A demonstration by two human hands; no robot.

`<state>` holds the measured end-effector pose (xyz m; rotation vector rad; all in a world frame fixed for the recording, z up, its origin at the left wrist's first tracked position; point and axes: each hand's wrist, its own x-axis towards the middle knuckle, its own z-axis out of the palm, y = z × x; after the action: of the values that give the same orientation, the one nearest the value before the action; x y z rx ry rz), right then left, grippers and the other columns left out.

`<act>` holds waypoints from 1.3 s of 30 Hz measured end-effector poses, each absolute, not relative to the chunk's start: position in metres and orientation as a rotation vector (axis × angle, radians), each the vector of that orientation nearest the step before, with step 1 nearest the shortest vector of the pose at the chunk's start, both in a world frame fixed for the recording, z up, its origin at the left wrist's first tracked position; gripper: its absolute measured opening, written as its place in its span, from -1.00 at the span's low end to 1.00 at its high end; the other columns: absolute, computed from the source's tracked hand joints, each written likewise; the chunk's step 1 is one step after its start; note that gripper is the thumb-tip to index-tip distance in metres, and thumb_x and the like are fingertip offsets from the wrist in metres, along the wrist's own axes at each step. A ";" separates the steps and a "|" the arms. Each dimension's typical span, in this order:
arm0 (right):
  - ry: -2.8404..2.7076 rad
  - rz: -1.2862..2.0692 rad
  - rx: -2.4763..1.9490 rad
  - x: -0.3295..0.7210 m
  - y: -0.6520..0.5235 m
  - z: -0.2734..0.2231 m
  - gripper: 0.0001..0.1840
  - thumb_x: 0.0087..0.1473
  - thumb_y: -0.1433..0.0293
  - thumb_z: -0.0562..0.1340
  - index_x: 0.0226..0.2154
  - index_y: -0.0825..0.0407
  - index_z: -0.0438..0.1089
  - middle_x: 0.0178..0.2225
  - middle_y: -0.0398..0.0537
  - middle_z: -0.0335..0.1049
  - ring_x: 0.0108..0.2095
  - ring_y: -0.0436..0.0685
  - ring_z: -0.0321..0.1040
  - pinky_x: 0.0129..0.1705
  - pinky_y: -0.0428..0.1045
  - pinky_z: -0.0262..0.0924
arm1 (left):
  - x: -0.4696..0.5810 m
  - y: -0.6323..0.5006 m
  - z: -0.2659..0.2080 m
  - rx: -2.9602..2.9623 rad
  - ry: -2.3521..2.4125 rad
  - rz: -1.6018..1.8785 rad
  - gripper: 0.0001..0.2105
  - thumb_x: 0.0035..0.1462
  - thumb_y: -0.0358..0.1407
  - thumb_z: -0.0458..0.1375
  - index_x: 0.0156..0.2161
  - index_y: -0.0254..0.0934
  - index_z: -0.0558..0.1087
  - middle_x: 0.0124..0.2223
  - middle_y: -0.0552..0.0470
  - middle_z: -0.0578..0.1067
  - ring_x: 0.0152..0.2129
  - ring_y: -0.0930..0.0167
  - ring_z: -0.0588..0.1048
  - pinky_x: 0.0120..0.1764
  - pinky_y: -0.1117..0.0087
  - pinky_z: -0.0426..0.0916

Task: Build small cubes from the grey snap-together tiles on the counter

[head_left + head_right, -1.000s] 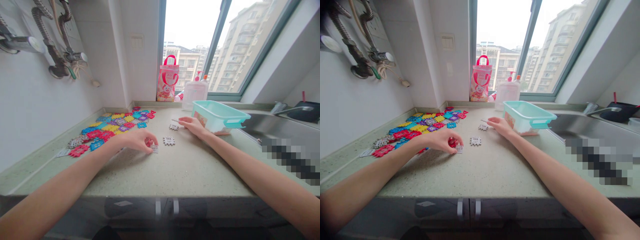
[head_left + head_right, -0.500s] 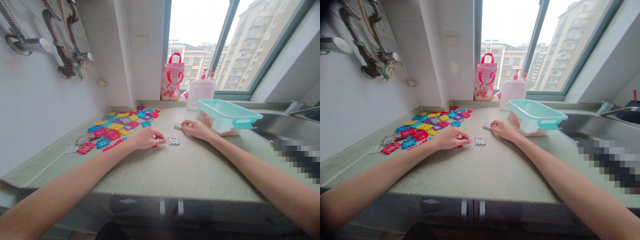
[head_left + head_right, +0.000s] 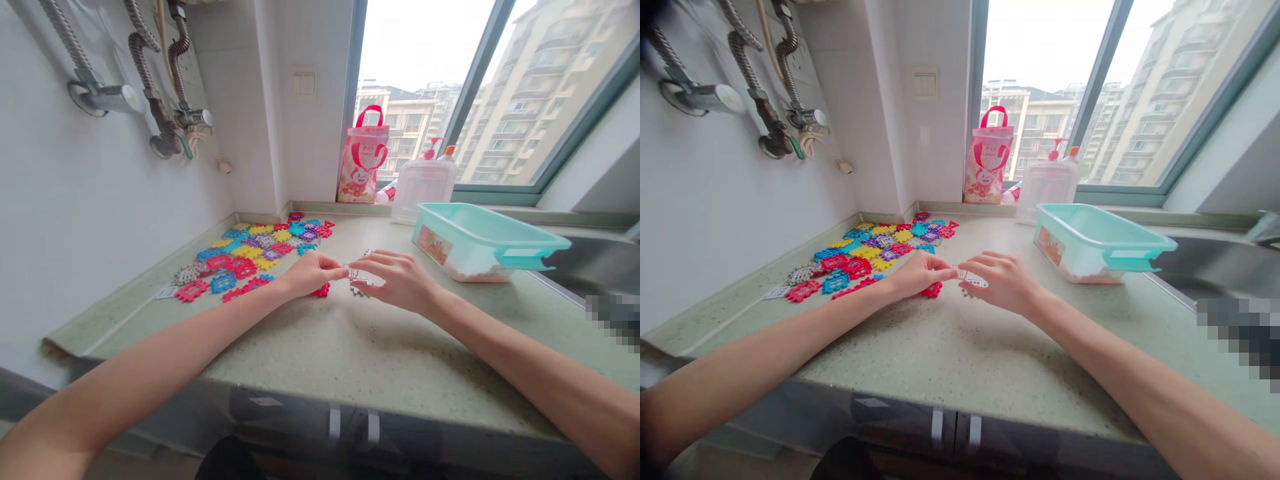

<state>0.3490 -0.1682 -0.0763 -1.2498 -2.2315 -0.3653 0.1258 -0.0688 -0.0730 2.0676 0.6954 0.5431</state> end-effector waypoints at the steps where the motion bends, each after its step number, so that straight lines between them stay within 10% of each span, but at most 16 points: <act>1: -2.233 -0.369 -1.253 0.350 -0.168 -0.076 -0.75 0.35 0.18 0.27 -0.05 -0.15 0.63 -0.10 -0.05 0.69 -0.12 0.25 0.61 -0.05 0.14 0.46 | 0.126 -0.069 -0.073 2.074 0.685 0.537 -0.56 0.16 0.10 0.29 -0.30 -0.31 0.65 -0.56 0.12 0.39 -0.62 0.50 0.24 -0.50 0.40 0.07; 9: -2.215 -0.360 -1.195 0.371 -0.163 -0.077 -0.74 0.33 0.29 0.22 -0.16 -0.16 0.66 -0.21 -0.08 0.70 -0.26 0.21 0.63 -0.18 0.08 0.44 | 0.120 -0.052 -0.072 2.658 0.592 0.605 -0.53 0.39 0.06 0.07 -0.08 -0.27 0.66 -0.09 -0.11 0.65 -0.10 0.26 0.55 0.04 0.24 0.37; 15: -2.181 -0.394 -1.244 0.388 -0.163 -0.070 -0.71 0.31 0.31 0.19 -0.21 -0.17 0.67 -0.15 -0.13 0.71 -0.22 0.22 0.64 -0.20 0.09 0.44 | 0.107 -0.034 -0.090 2.899 1.073 0.307 -0.25 0.38 0.21 -0.02 0.44 -0.28 0.25 0.49 -0.32 0.20 0.43 0.06 0.16 0.39 0.02 0.09; 21: -2.311 -0.213 -1.168 0.384 -0.166 -0.072 -0.79 0.23 0.33 0.27 -0.29 -0.15 0.68 -0.19 -0.10 0.70 -0.26 0.19 0.63 -0.18 0.07 0.44 | 0.079 -0.019 -0.047 2.945 1.043 0.461 -0.30 0.36 0.19 0.01 0.37 -0.27 0.36 0.44 -0.25 0.32 0.38 0.12 0.28 0.36 0.14 0.15; 28: -2.411 -0.048 -1.219 0.383 -0.160 -0.083 -0.88 0.18 0.27 0.37 -0.25 -0.16 0.68 -0.13 -0.07 0.69 -0.25 0.21 0.61 -0.17 0.09 0.42 | -0.053 -0.049 0.011 2.730 1.712 0.360 -0.60 0.32 -0.07 0.04 0.00 -0.20 0.64 -0.04 -0.10 0.69 -0.15 0.21 0.62 -0.06 0.32 0.39; 39: -2.253 0.147 -1.298 0.387 -0.152 -0.095 -0.78 0.13 0.10 0.42 -0.29 -0.13 0.66 -0.29 -0.06 0.67 -0.45 0.12 0.50 -0.32 0.01 0.38 | -0.164 -0.143 -0.069 2.691 1.901 0.166 -0.49 0.39 0.03 -0.03 0.23 -0.12 0.54 0.27 -0.05 0.55 0.20 0.06 0.54 0.26 0.08 0.40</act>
<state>0.3873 -0.1521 -0.0952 -1.2975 -2.2528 0.1474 -0.1636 -0.1427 -0.0691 2.6915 1.9007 0.1656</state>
